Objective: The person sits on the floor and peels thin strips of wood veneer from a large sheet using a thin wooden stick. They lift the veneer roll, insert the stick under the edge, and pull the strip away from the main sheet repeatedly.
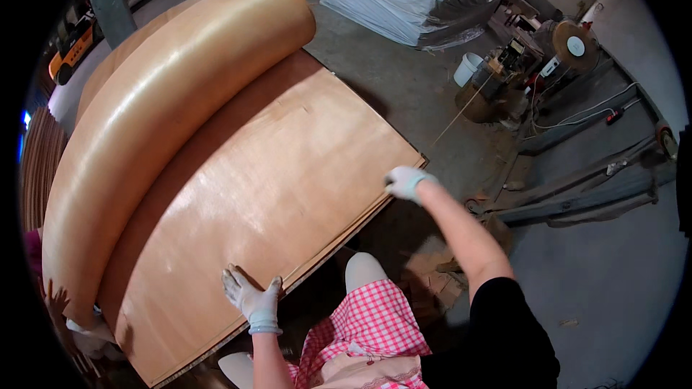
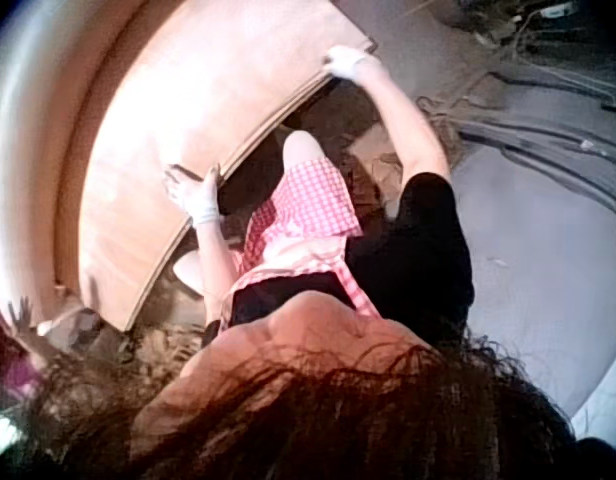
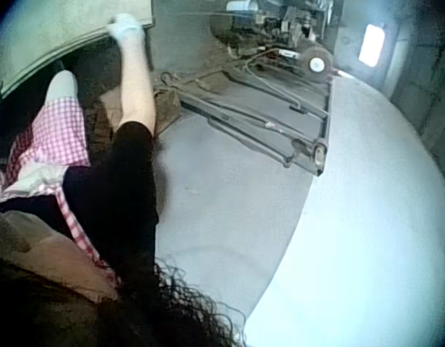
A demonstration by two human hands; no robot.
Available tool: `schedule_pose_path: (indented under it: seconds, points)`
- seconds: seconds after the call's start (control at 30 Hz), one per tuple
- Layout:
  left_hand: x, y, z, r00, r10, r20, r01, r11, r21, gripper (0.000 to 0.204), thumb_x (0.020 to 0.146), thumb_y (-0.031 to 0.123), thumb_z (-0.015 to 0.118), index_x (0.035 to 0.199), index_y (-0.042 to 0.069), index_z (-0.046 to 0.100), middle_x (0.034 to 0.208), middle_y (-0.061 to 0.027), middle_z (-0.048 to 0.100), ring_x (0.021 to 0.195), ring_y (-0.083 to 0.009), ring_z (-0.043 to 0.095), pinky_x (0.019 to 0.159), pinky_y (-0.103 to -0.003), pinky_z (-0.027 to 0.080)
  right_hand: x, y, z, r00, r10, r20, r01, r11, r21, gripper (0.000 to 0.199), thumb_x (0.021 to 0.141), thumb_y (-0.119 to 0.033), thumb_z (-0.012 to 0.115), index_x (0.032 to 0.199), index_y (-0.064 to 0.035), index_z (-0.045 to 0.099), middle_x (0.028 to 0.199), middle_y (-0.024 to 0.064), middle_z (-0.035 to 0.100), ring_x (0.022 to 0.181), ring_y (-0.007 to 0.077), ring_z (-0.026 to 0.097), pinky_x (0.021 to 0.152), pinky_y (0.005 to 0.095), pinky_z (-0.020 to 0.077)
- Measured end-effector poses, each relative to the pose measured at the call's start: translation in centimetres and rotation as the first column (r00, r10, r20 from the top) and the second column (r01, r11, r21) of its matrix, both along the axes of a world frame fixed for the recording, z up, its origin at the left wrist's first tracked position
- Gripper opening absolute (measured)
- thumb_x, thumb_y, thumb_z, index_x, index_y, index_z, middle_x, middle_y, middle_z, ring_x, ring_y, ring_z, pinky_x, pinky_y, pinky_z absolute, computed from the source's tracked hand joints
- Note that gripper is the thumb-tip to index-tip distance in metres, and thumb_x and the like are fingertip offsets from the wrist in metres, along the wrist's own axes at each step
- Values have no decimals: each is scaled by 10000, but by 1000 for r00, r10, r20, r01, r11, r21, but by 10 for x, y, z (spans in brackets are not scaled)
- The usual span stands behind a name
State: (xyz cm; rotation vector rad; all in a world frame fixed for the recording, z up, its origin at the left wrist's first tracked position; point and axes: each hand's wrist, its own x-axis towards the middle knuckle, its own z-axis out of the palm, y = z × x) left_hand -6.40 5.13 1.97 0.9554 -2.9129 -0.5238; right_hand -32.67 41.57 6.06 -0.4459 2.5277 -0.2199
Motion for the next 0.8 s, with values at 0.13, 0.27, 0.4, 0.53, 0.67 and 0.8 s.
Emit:
schedule_pose_path:
  seconds: [0.13,0.27,0.4,0.53,0.67,0.8]
  points:
    - [3,-3,-3,1000,6,16,-6,1000,5,1180,622,478,811,1519,24,194,1546,-244,225,1451,-357,167,1185,-465,126,-58,82,6,989,-114,-92,131,970,203,318,845,-247,613,1137,-134,672,1142,144,665,1048,340,630,904,423,497]
    - [2,-4,-6,1000,-5,28,5,1000,-6,1181,618,474,818,1517,23,199,1550,-243,219,1452,-360,161,1186,-465,120,-73,99,-25,946,-307,-107,322,927,193,329,859,-229,601,1164,-120,662,1164,167,652,1091,361,609,928,427,486]
    - [5,-5,-4,1000,16,21,-17,999,27,1187,610,474,823,1516,24,202,1550,-243,219,1452,-361,161,1188,-467,112,-59,107,-46,691,-696,-194,713,701,20,394,857,-266,623,1158,-12,635,1197,233,618,1146,383,570,966,427,466]
    - [10,-3,-21,984,6,-179,-40,981,-191,843,682,394,796,1363,20,469,1417,-245,433,1344,-378,362,1139,-470,250,-12,72,-50,605,-689,-399,522,722,-454,361,888,-248,602,1105,39,621,1150,256,629,1089,416,589,927,444,471]
    - [13,44,20,847,-166,-505,298,935,193,355,779,305,750,1010,56,648,985,-157,644,917,-344,616,808,-446,495,88,-37,-24,883,-432,-185,229,740,-633,273,894,-183,630,1022,56,601,1002,202,666,882,313,641,795,396,495]
    - [29,65,71,697,-141,-703,483,817,315,352,704,194,795,1002,51,673,931,-144,642,852,-319,629,765,-390,520,208,-137,51,967,-80,242,251,460,-852,146,877,-112,655,928,21,624,1038,176,675,910,185,637,784,308,499]
